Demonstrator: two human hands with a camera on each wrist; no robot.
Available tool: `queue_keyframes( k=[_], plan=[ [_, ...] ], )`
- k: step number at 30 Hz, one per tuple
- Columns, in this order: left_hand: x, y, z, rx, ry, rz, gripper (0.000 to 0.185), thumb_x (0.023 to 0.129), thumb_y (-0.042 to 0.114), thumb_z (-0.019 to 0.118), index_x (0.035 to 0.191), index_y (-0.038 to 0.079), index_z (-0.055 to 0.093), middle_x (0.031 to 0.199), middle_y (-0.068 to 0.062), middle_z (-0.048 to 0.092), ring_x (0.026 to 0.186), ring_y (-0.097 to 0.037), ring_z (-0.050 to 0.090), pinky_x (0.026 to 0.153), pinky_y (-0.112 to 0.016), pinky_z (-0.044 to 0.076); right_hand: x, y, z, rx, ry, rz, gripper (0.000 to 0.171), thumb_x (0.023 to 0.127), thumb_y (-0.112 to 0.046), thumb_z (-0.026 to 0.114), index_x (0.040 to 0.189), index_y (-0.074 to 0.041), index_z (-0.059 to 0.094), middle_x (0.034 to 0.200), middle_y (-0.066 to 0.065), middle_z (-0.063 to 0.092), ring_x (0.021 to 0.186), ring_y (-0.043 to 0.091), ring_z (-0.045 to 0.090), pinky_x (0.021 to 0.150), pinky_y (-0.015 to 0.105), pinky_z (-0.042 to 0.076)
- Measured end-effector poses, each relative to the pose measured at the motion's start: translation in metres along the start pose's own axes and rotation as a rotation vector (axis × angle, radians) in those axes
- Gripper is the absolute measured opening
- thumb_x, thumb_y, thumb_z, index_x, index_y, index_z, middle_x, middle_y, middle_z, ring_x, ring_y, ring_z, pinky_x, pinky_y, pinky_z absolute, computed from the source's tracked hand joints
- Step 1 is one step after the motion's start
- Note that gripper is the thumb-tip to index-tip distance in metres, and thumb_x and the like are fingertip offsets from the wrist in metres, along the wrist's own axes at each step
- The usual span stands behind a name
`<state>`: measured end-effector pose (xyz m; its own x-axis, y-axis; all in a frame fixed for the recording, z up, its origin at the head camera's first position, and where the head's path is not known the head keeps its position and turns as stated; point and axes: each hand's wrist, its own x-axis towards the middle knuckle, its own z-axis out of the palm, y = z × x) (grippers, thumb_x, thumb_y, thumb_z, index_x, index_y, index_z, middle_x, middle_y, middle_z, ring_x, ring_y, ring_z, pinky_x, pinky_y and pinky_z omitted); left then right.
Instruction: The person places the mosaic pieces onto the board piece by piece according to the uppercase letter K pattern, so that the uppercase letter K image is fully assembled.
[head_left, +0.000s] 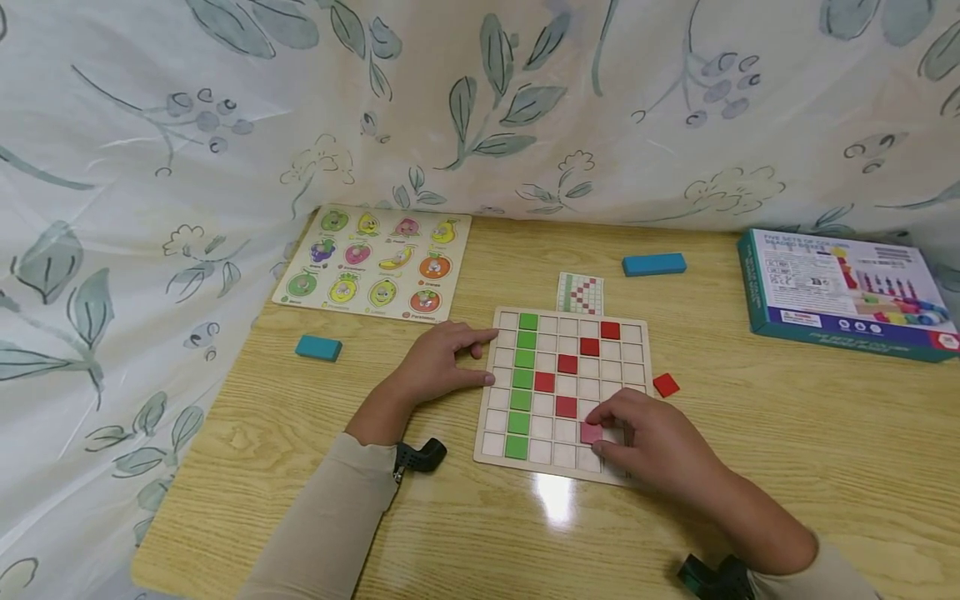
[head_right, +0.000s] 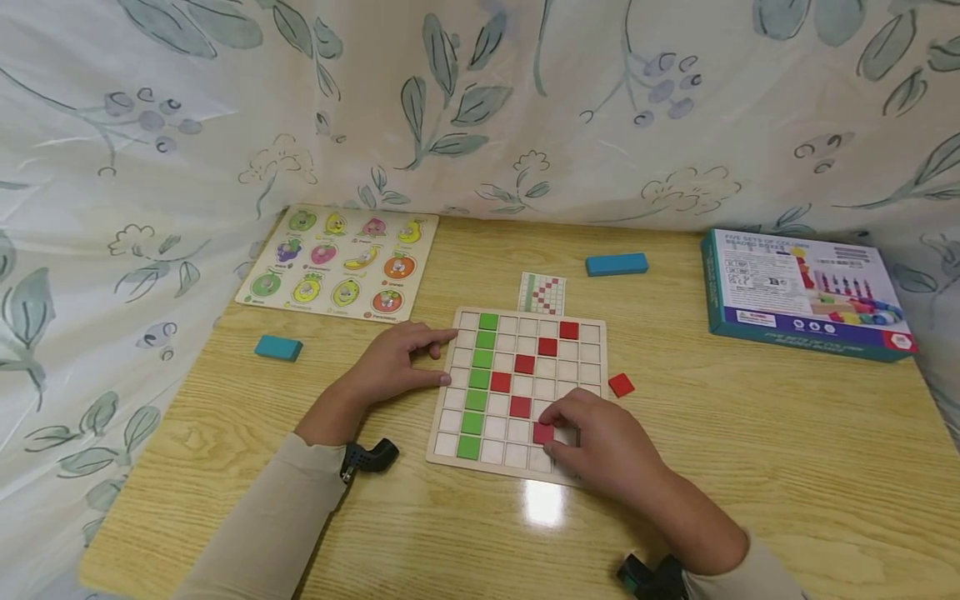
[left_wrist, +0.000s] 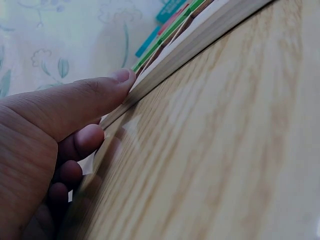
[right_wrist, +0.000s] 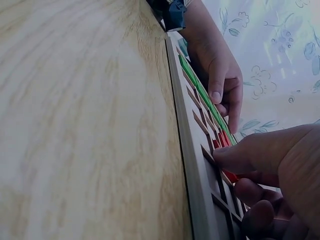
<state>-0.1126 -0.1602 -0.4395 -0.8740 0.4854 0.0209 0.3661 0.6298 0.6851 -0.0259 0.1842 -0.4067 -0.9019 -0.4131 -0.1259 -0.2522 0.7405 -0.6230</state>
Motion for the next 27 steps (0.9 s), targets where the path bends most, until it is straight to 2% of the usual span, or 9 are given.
queue_keyframes(
  k=[9,17,27],
  plan=[
    [-0.001,0.000,-0.001,0.001,0.001,0.002,0.068,0.084,0.033,0.094,0.145,0.016,0.070,0.095,0.008,0.060,0.093,-0.014,0.051,0.088,-0.036,0.042,0.002,0.000,0.002,0.002,-0.014,0.001,0.026,0.086,-0.021,0.091,0.109,-0.025,0.078,0.108,-0.012,0.070,0.089,0.013,0.057,0.076,0.032,0.048],
    [0.000,0.000,0.000,0.006,-0.007,-0.006,0.066,0.085,0.034,0.093,0.145,0.017,0.070,0.095,0.010,0.058,0.093,-0.013,0.050,0.087,-0.035,0.040,0.002,0.000,-0.001,0.013,-0.019,0.010,0.028,0.086,-0.022,0.092,0.111,-0.024,0.079,0.102,-0.012,0.067,0.081,0.013,0.053,0.070,0.029,0.044],
    [0.001,0.001,0.000,0.007,-0.007,-0.007,0.067,0.085,0.033,0.093,0.145,0.016,0.070,0.096,0.009,0.059,0.093,-0.014,0.051,0.087,-0.035,0.041,-0.001,0.014,-0.008,0.042,0.053,-0.003,0.031,0.086,-0.018,0.092,0.113,-0.023,0.079,0.103,-0.010,0.068,0.073,0.014,0.051,0.064,0.028,0.043]
  ],
)
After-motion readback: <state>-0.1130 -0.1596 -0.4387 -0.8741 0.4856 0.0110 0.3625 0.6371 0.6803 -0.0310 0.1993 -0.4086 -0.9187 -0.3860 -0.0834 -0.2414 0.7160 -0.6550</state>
